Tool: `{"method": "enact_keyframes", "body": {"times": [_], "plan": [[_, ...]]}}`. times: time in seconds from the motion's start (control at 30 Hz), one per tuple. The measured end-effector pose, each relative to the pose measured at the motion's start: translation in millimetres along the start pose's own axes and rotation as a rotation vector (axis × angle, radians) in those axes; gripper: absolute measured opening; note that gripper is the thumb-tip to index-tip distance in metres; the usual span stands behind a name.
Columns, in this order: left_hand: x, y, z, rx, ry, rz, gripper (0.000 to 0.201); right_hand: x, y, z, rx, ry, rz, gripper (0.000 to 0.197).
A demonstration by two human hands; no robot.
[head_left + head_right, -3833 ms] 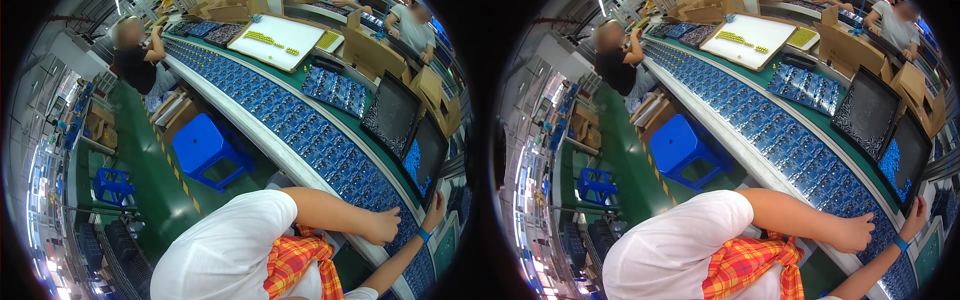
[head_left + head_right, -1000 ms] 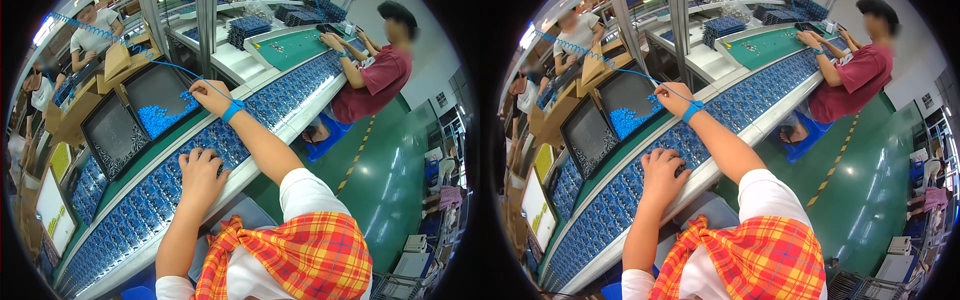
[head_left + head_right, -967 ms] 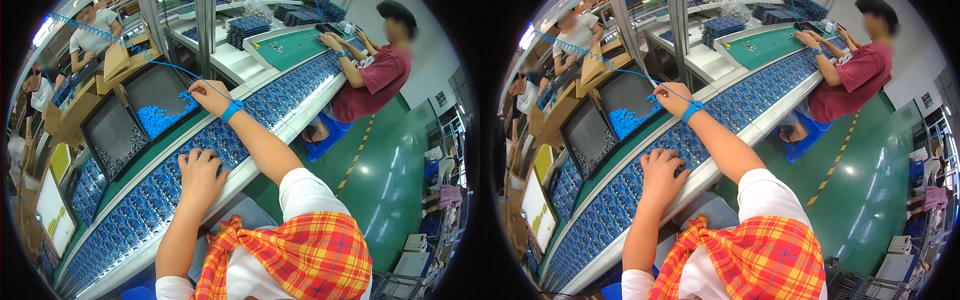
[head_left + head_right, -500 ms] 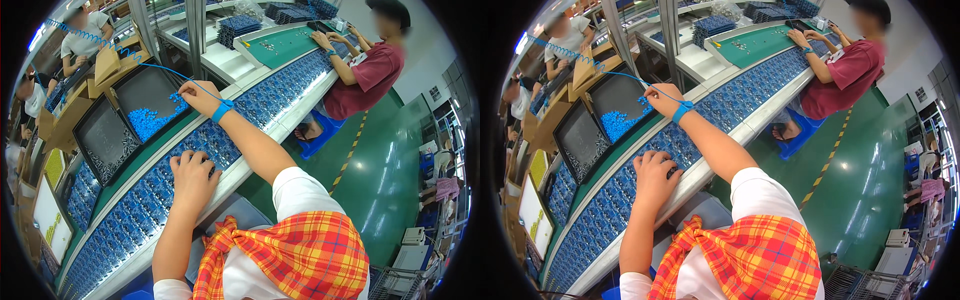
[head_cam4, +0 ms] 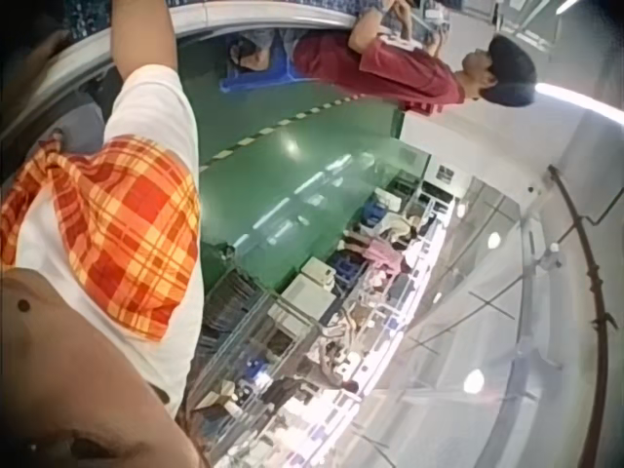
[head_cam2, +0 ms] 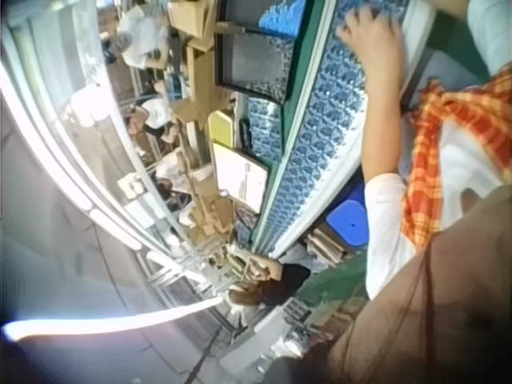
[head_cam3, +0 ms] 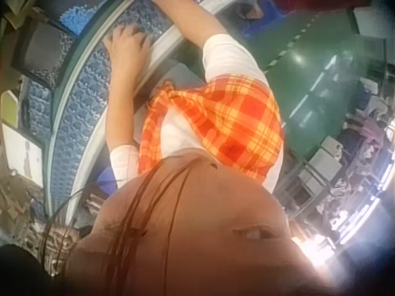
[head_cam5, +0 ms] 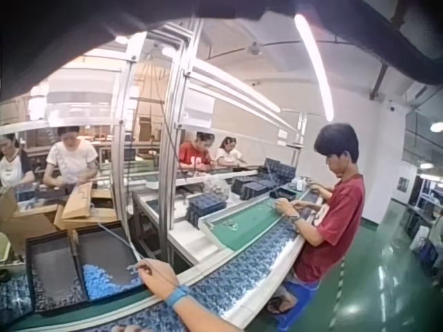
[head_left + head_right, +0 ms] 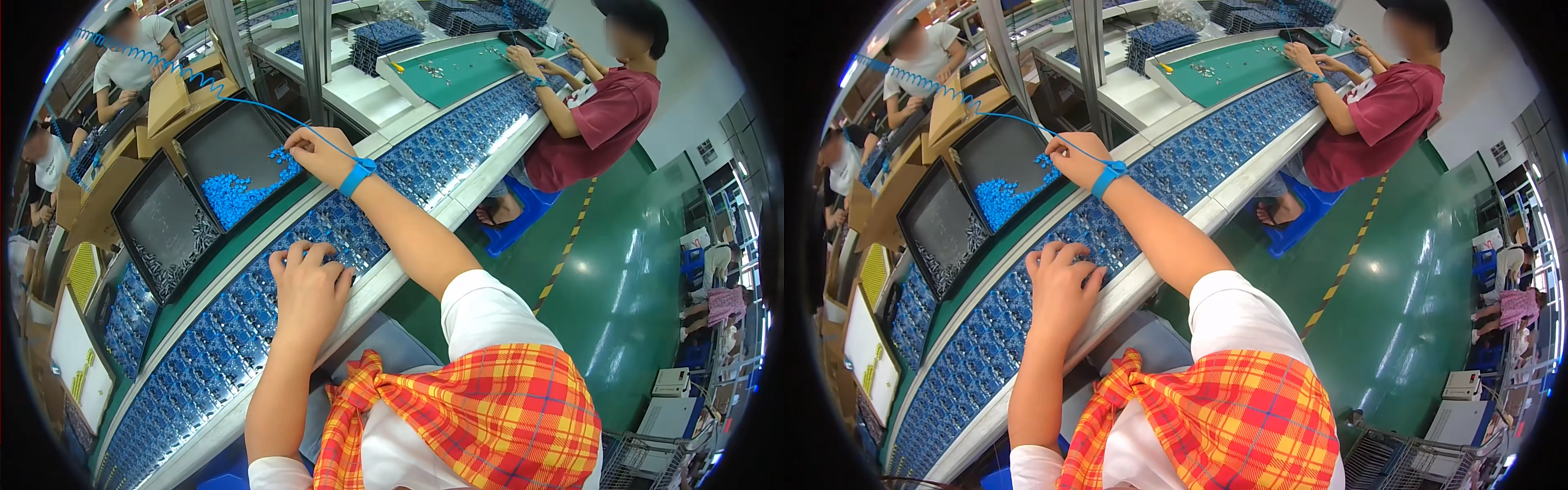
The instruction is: Manually placing small blue electronic components into designated trays on a moving assembly line.
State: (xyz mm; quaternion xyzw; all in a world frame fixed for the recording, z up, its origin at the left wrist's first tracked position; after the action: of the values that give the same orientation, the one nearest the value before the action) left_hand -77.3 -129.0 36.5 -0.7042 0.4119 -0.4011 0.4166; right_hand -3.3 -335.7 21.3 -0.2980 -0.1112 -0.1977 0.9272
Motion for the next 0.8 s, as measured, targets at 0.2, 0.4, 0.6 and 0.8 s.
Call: {"method": "enact_keyframes", "body": {"times": [0.2, 0.4, 0.6, 0.8], "plan": [[-0.4, -0.1, 0.9, 0.002, 0.004, -0.009, 0.013, 0.8, 1.0, 0.6, -0.006, 0.004, 0.006, 0.021], [-0.2, -1.4, 1.2, 0.002, -0.005, -0.009, 0.014, 0.5, 0.1, 1.4, -0.013, 0.001, 0.001, 0.021], [-0.3, -1.3, 3.0, 0.004, -0.013, -0.014, 0.015, 0.3, 1.1, -1.5, 0.014, -0.006, -0.001, 0.021], [-0.6, -1.2, 2.9, 0.001, -0.003, -0.005, 0.014, 0.7, 2.1, -0.8, 0.023, -0.01, 0.003, 0.021]]}}
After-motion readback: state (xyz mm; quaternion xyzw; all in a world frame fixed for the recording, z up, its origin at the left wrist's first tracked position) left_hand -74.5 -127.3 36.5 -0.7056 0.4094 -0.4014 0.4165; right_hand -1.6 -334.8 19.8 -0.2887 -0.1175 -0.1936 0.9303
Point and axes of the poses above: each hand's wrist, its own x-axis towards the middle knuckle, its own y-axis out of the palm, z = x × y, the point moved 3 cm from there along x, towards the middle knuckle, and after that the axes turned 10 degrees about z, right-handed, at the moved point
